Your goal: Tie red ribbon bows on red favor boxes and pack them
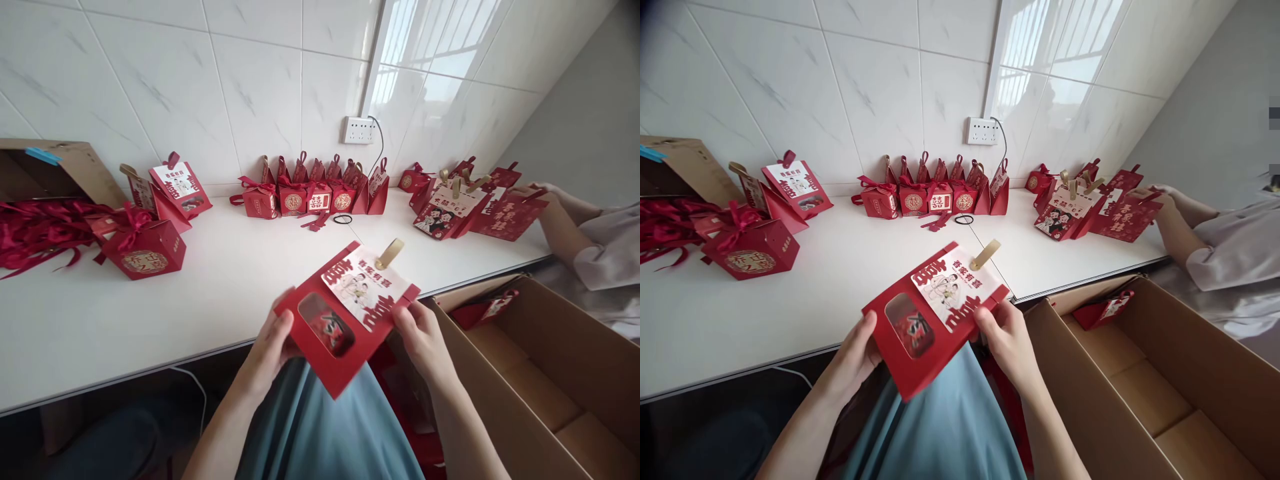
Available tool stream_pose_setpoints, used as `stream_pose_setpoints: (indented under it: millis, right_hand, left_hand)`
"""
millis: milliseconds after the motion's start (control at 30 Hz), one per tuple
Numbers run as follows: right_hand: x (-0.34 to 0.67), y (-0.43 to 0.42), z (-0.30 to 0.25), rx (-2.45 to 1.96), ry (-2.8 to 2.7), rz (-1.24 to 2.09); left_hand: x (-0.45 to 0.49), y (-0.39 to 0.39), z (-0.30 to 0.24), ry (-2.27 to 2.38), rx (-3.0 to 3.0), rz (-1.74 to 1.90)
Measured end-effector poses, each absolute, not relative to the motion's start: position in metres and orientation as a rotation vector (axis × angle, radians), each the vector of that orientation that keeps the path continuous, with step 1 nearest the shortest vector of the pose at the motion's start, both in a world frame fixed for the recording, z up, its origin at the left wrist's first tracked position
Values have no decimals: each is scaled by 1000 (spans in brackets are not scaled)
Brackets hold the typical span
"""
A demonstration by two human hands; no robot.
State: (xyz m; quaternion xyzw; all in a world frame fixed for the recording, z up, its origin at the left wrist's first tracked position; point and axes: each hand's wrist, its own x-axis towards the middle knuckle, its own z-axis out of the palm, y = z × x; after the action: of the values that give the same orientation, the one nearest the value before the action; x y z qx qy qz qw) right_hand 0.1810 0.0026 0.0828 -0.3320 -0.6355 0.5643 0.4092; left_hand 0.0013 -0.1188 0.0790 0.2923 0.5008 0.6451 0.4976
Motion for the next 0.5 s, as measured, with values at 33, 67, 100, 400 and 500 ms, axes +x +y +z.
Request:
stream_pose_setpoints:
  millis: [33,67,100,400,500]
  right_hand:
    - [177,1,93,-941,-1681,1379]
    - [172,0,103,-1045,-1747,1336]
    - [167,0,114,-1142,-1794,1291]
    - [147,12,141,-1368,-1936,1177]
    - [151,22,126,-1264,-1786,1385]
  left_hand:
    - [3,-115,77,1121,576,1502]
    - [6,-112,76,1024,454,1450]
    - [9,-109,74,937,343,1406]
    - [16,-105,69,773,101,1351]
    - [13,-109,71,822,265,1425]
